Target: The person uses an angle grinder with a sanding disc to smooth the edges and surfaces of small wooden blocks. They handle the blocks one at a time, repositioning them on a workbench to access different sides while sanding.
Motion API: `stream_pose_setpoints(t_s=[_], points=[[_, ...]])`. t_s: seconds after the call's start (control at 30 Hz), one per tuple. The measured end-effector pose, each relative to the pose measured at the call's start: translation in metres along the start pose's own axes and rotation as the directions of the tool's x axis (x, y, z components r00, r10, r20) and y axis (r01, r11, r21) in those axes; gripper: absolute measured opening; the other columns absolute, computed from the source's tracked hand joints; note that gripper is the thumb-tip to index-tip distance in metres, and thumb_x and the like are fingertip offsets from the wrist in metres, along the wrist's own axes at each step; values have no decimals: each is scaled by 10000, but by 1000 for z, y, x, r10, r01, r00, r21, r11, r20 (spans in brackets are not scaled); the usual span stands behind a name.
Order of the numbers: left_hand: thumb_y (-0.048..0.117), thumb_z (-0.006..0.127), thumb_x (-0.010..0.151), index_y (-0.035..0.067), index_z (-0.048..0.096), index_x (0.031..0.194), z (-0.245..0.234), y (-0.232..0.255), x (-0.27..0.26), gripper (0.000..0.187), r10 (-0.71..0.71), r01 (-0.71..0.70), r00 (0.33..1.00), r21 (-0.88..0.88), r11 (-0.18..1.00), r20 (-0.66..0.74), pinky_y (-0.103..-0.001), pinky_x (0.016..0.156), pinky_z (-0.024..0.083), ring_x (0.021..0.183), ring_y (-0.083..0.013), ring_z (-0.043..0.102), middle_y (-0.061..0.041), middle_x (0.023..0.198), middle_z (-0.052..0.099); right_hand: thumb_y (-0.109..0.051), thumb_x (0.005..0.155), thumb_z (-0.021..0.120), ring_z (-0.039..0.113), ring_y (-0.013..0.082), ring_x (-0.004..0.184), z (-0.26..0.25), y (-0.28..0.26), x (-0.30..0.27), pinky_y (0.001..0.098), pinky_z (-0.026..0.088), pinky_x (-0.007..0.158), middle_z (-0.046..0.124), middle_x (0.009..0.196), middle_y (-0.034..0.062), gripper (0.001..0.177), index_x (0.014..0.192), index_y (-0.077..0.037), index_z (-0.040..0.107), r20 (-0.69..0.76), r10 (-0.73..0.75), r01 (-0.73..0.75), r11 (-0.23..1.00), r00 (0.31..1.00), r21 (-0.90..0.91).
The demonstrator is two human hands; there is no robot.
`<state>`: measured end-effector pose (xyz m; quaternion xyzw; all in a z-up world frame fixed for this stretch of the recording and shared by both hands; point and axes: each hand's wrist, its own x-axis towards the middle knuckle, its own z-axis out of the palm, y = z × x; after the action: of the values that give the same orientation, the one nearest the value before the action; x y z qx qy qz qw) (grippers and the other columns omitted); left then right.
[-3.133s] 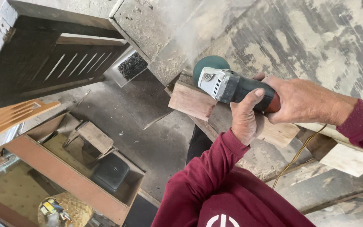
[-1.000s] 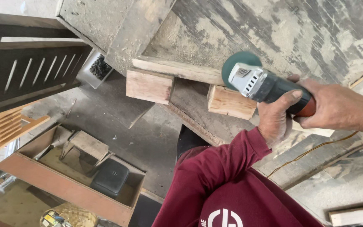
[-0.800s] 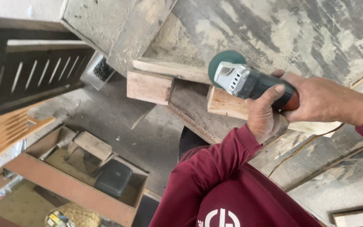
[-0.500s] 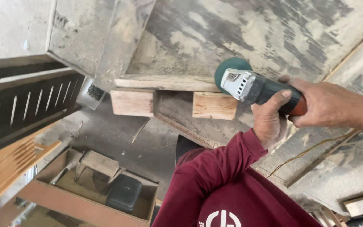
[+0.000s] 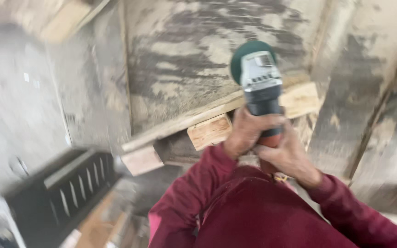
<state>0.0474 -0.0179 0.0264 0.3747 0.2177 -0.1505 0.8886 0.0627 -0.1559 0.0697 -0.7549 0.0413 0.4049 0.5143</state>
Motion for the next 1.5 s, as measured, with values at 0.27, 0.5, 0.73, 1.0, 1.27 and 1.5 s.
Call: stream_pose_setpoints(t_s=[0.27, 0.5, 0.73, 1.0, 1.27, 1.5], points=[[209, 804, 781, -6, 661, 1143, -46, 57, 33, 444, -353, 268, 904, 325, 907, 239, -356, 892, 602, 948, -195, 716, -118, 1028, 740, -55, 750, 769, 640, 138, 925, 101, 14, 22, 292, 583, 751, 577, 1100, 93, 724, 1350, -36, 363, -365, -75, 270, 811, 928, 520], [256, 789, 806, -65, 674, 1125, -47, 61, 78, 466, -539, 290, 750, 541, 790, 384, -357, 886, 591, 934, -211, 706, -140, 1018, 731, -54, 866, 770, 636, 137, 903, 126, 13, 40, 300, 590, 759, 562, 1110, 91, 656, 1363, -34, 342, -568, 0, 431, 652, 823, 624], [251, 792, 781, -58, 671, 1090, -39, 52, 105, 454, -632, 346, 694, 610, 713, 345, -358, 842, 601, 866, -222, 715, -157, 960, 735, -17, 888, 723, 662, 150, 986, 121, 2, 49, 319, 617, 839, 570, 1176, 97, 630, 1388, -38, 341, -576, 64, 497, 434, 815, 751], [244, 797, 765, -51, 680, 1051, -34, 50, 129, 427, -681, 349, 661, 673, 652, 316, -367, 833, 620, 842, -226, 736, -157, 939, 744, -10, 882, 731, 641, 144, 982, 118, 6, 67, 328, 612, 835, 552, 1164, 82, 632, 1376, -63, 340, -589, 98, 539, 305, 802, 785], [263, 799, 747, -55, 694, 1051, -29, 59, 131, 452, -713, 282, 643, 780, 559, 279, -366, 821, 629, 826, -231, 747, -165, 919, 757, -30, 868, 740, 628, 134, 968, 126, 5, 66, 330, 616, 820, 535, 1145, 69, 626, 1353, -68, 347, -538, 174, 485, 272, 825, 831], [261, 817, 745, -63, 684, 1077, -47, 67, 123, 483, -720, 264, 635, 797, 543, 280, -372, 844, 625, 869, -244, 750, -160, 938, 753, -31, 861, 737, 610, 123, 951, 145, 5, 67, 315, 591, 785, 518, 1126, 62, 627, 1350, -68, 347, -524, 153, 468, 293, 838, 834]])
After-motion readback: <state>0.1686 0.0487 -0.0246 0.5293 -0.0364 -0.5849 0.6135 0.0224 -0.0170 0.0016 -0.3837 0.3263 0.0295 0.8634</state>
